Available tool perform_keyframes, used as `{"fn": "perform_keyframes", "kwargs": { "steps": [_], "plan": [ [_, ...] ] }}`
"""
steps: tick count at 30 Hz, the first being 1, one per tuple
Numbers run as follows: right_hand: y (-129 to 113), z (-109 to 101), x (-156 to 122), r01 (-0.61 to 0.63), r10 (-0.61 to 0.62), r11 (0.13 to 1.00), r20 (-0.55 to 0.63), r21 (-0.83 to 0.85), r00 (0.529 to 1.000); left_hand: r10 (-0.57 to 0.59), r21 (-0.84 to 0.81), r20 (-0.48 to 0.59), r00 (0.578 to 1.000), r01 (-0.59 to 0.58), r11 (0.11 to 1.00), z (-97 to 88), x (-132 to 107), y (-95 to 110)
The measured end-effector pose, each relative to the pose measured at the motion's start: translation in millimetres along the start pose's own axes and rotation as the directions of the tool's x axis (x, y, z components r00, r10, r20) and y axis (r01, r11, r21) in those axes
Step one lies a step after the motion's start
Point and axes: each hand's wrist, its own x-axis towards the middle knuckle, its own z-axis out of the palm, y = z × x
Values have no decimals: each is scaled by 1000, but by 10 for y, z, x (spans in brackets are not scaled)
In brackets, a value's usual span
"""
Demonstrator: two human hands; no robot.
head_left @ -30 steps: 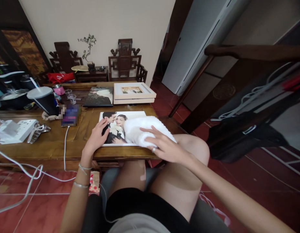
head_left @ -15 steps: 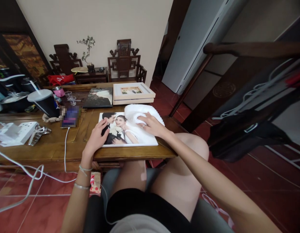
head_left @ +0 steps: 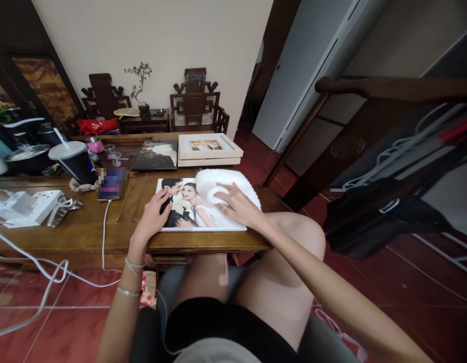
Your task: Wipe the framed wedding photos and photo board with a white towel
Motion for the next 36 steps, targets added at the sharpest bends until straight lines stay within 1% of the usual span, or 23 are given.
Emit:
{"fn": "perform_keyframes", "kwargs": {
  "steps": [3,6,8,9,10,12,15,17,19,22,24,26,29,33,35,36],
  "plan": [
    [-312,-121,-331,46,-47,998,37,40,998,-3,5,12,1000,3,1000,6,-4,-4],
    [-601,-263,-667,123,-132,986,78,109,988,-10,11,22,1000,10,1000,8,-6,4],
    [-693,-334,-783,160,-174,977,97,138,980,-7,11,32,999,7,1000,4,-9,11],
    [-697,-356,-791,167,-182,975,103,144,978,-5,10,36,999,5,1000,1,-10,14],
    [-673,-368,-766,168,-184,975,106,143,977,-4,11,42,999,3,1000,-3,-12,16],
    [-552,-365,-620,157,-172,979,108,128,979,-4,18,53,999,3,1000,-10,-13,15],
    [-269,-308,-236,110,-119,990,108,85,987,-5,36,65,998,3,999,-13,-11,-4],
    [-87,-251,56,42,-46,998,107,41,993,-2,44,66,998,-1,999,-10,-7,-26],
    [36,-189,313,-29,29,1000,84,3,996,2,47,68,998,-6,999,-4,-3,-48],
    [66,-96,536,-79,80,997,40,-26,996,-2,51,65,998,-1,999,1,-2,-60],
    [-14,-46,535,-78,79,996,44,-36,996,-11,53,61,998,8,999,-1,-4,-47],
    [-154,-19,408,-46,49,998,74,-32,996,-18,53,60,998,15,998,-7,-6,-23],
    [-426,-47,39,27,-28,1000,116,14,993,-25,58,64,998,22,998,-14,-8,10],
    [-750,-211,-484,83,-94,992,132,91,987,-28,68,68,997,23,997,-10,-11,24],
    [-819,-306,-611,121,-140,984,146,130,979,-30,71,67,997,25,997,-9,-13,29],
    [-816,-342,-620,131,-153,981,153,145,976,-31,72,68,997,26,997,-9,-14,33]
  ]
}}
